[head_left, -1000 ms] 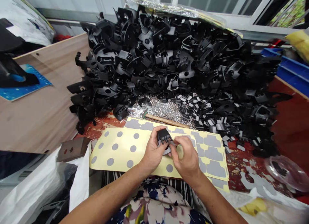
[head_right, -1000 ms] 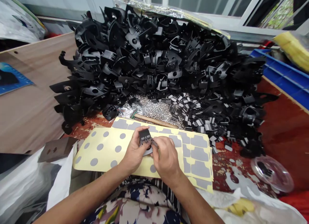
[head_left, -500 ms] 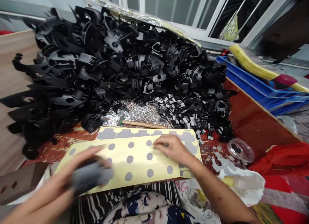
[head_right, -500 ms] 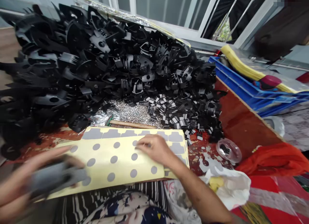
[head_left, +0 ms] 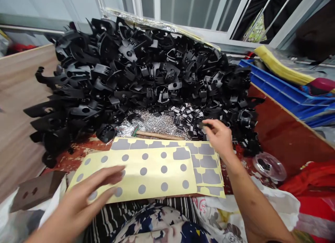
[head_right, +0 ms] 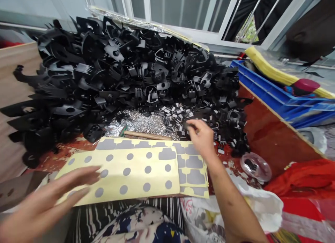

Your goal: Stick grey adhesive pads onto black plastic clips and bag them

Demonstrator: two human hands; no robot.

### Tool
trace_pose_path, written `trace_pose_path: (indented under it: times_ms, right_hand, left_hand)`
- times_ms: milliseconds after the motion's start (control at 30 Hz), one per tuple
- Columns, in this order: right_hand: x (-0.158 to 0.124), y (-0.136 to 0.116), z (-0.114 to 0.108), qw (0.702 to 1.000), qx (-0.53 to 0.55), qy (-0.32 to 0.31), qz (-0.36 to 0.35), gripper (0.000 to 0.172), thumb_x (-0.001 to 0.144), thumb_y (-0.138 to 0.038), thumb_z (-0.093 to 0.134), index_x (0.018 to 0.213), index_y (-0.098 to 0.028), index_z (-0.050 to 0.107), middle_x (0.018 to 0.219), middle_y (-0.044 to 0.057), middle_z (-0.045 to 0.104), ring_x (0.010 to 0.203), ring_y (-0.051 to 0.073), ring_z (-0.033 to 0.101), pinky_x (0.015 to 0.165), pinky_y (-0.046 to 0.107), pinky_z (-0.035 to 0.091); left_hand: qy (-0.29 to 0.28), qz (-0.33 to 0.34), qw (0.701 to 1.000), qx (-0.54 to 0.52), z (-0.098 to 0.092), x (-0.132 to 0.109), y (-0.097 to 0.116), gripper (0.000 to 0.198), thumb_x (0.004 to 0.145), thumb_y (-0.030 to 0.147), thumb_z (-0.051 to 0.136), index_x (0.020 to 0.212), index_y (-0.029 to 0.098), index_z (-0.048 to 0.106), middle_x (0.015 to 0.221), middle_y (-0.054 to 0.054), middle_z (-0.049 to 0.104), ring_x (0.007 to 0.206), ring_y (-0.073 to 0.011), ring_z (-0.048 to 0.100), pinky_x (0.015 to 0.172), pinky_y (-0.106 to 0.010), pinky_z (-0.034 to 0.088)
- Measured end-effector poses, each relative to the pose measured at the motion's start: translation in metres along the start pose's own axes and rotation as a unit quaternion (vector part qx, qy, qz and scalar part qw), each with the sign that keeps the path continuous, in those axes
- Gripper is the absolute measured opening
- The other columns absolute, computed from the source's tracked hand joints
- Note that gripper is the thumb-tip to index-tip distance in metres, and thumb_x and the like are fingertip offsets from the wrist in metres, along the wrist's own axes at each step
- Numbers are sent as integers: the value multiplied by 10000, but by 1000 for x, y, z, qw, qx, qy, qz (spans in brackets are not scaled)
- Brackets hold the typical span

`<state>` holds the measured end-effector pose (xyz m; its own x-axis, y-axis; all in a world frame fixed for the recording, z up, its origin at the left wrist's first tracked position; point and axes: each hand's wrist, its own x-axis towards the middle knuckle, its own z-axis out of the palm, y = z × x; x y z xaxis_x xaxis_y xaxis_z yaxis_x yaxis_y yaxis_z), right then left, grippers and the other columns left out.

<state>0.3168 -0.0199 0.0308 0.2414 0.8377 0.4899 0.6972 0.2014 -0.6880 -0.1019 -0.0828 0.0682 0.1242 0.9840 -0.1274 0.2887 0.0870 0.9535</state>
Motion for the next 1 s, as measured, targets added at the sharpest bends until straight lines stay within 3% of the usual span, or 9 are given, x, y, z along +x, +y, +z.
trace_pose_path:
  times_ms: [133, 200, 267, 367, 467, 633, 767, 867, 1000]
  right_hand:
    - [-81, -68, 28, 942, 298, -112, 110, 183, 892, -322, 737, 1063, -257, 732, 967, 28, 778, 818, 205, 730, 719, 327, 598]
    - [-105, -75, 32, 941, 298, -113, 111, 140, 972, -352, 658, 1020, -258, 751, 968, 34, 778, 909, 216, 731, 814, 354, 596]
    - [-114, -61, 28, 973, 210, -51, 83, 228, 1030, -348, 568, 963, -257, 766, 986, 50, 769, 993, 233, 703, 902, 394, 562]
    - [-110, -24, 19, 998, 48, 6, 30, 195, 1023, -281, 568, 984, -254, 757, 987, 58, 764, 1008, 256, 658, 919, 424, 518]
    - [-105, 1, 23, 996, -41, -64, -37, 180, 996, -190, 592, 1071, -243, 747, 1054, 55, 784, 1029, 263, 627, 908, 423, 488]
    - [-105, -1, 39, 974, -158, -106, -123, 234, 990, -113, 587, 1077, -244, 760, 1062, 37, 811, 1038, 270, 606, 914, 437, 377]
    - [-97, -4, 37, 979, -145, -124, -66, 196, 966, -127, 616, 1005, -255, 758, 1026, 25, 805, 981, 252, 628, 876, 409, 378]
    - [-90, -4, 36, 985, -102, -139, -7, 194, 903, -98, 632, 929, -253, 745, 981, 22, 793, 966, 245, 647, 877, 388, 421]
    - [-88, -11, 36, 979, -95, -178, 1, 259, 886, -79, 577, 966, -247, 757, 1014, 43, 795, 977, 260, 667, 878, 408, 452]
  left_hand:
    - [-137, 90, 985, -55, 97, 40, -2, 629, 824, 316, 811, 1430, 326, 640, 1536, -95, 571, 1363, -343, 563, 1187, -475, 426]
    - [-215, 116, 962, -125, 133, 55, -4, 516, 898, 303, 730, 1408, 284, 648, 1472, -122, 612, 1351, -324, 564, 1188, -460, 408]
    - [-256, 83, 948, -170, 150, 63, -7, 426, 958, 316, 642, 1381, 272, 637, 1295, -129, 694, 1164, -295, 664, 1048, -425, 508]
    - [-248, 16, 959, -135, 150, 70, -8, 512, 953, 290, 615, 1456, 290, 522, 1123, -98, 721, 914, -244, 682, 835, -361, 544]
    - [-285, 50, 957, -5, 145, 73, 1, 554, 919, 205, 580, 1463, 293, 523, 1121, -75, 724, 985, -246, 659, 925, -374, 505]
    - [-432, 117, 835, 319, 157, 75, 22, 562, 965, 289, 468, 1522, 250, 533, 1065, -138, 755, 914, -298, 663, 876, -450, 497]
    - [-451, 129, 785, 404, 167, 84, 27, 678, 943, 317, 472, 1607, 187, 433, 1115, -198, 751, 893, -312, 670, 804, -422, 504]
    - [-462, 133, 771, 417, 170, 91, 27, 695, 933, 332, 474, 1615, 205, 426, 1094, -189, 756, 860, -308, 672, 762, -402, 501]
    - [-467, 152, 760, 425, 172, 96, 24, 677, 910, 316, 474, 1582, 232, 477, 993, -160, 757, 795, -299, 662, 719, -391, 487]
